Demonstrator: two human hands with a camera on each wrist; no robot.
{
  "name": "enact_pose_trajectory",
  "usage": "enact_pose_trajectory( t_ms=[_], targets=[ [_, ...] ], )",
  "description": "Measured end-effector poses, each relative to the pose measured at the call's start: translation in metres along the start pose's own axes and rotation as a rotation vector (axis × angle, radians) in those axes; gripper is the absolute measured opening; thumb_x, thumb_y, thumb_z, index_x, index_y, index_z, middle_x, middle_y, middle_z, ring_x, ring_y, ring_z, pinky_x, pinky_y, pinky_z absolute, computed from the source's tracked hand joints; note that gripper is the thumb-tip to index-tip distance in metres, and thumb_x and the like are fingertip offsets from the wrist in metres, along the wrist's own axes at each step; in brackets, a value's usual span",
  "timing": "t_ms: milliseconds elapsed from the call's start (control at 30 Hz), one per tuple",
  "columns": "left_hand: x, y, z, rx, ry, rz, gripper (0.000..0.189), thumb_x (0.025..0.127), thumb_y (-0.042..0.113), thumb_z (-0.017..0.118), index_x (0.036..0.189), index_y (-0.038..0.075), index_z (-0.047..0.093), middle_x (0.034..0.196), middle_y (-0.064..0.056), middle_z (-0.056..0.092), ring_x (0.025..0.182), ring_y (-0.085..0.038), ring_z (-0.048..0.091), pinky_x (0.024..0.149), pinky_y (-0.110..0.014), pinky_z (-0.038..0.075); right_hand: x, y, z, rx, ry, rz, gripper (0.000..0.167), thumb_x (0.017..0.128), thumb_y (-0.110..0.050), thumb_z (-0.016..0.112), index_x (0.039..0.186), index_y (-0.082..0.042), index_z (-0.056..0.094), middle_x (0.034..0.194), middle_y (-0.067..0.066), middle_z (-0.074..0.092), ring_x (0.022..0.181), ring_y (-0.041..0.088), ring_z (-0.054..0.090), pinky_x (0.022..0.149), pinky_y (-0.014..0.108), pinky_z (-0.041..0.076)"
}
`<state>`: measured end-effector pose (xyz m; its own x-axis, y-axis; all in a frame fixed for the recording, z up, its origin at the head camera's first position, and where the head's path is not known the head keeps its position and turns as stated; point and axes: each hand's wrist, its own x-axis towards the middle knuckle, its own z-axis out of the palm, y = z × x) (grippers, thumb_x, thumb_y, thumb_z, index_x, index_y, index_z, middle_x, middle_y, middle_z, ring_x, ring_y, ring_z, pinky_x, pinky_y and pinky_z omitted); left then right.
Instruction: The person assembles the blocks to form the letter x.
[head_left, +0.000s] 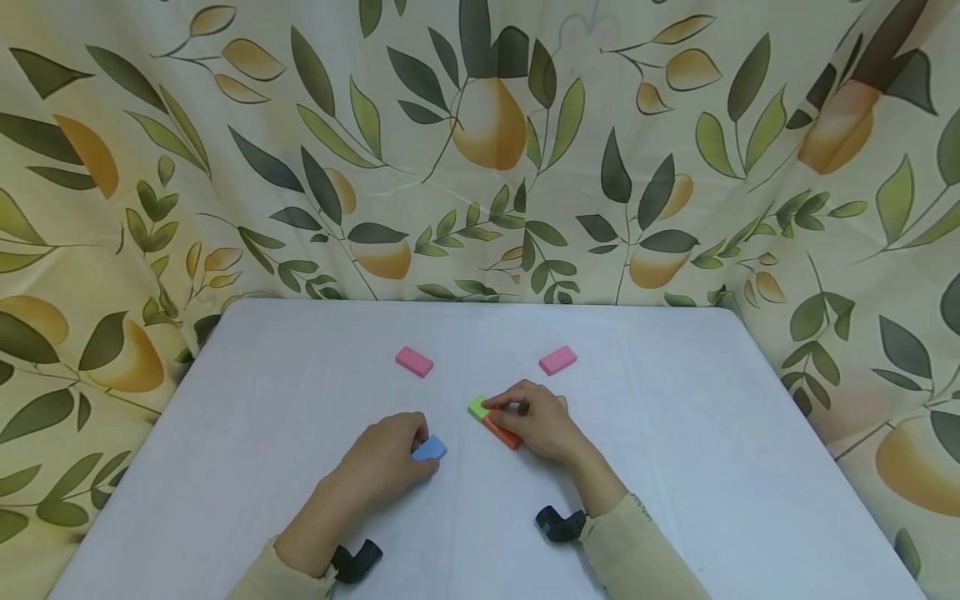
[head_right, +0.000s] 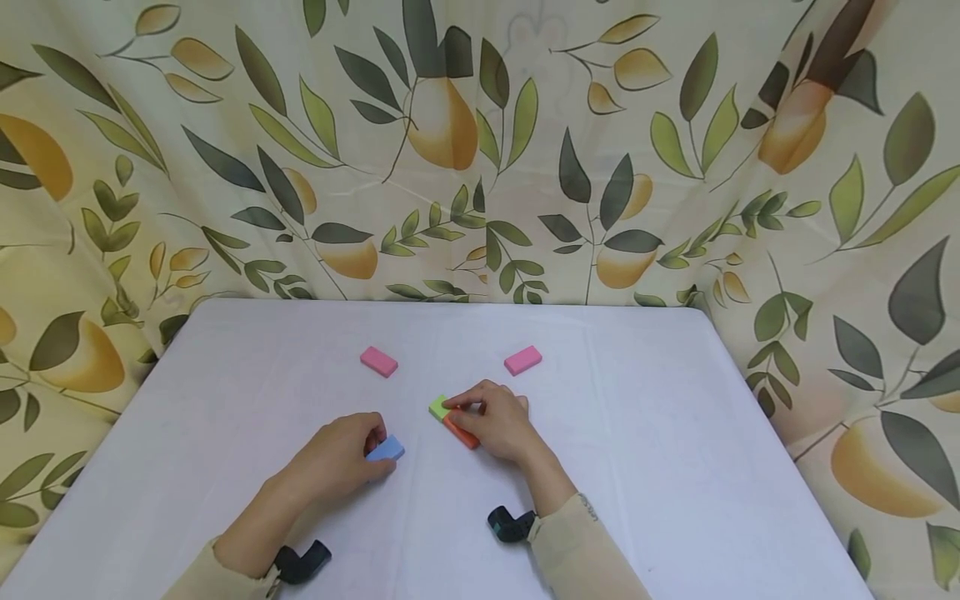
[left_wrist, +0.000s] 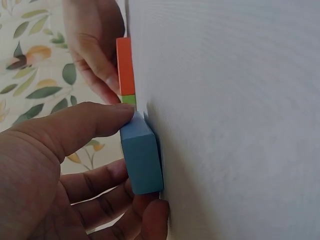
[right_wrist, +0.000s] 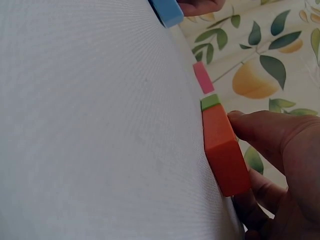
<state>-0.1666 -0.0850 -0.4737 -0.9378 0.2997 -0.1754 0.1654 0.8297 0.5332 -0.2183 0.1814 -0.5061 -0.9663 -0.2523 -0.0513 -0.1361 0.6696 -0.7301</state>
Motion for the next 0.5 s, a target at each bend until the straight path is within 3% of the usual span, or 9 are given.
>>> enact_pose_trajectory(
  t_ms=[500],
  targets=[
    [0.0058, 0.0042, 0.0027, 0.01, 0.001, 0.006, 0.028, 0.086, 0.031, 0.083, 0.098, 0.015, 0.063, 0.081, 0.004, 0.056, 0.072, -0.013, 0.052, 0.064, -0.028, 0.042, -0.002, -0.0017, -0.0024, 0.011, -0.013, -0.006, 0.02, 0.094, -0.027, 0.077, 0.107, -0.041, 0.08, 0.106, -0.014, 0.069, 0.093, 0.012, 0.055, 0.087, 0.043, 0.025]
  ],
)
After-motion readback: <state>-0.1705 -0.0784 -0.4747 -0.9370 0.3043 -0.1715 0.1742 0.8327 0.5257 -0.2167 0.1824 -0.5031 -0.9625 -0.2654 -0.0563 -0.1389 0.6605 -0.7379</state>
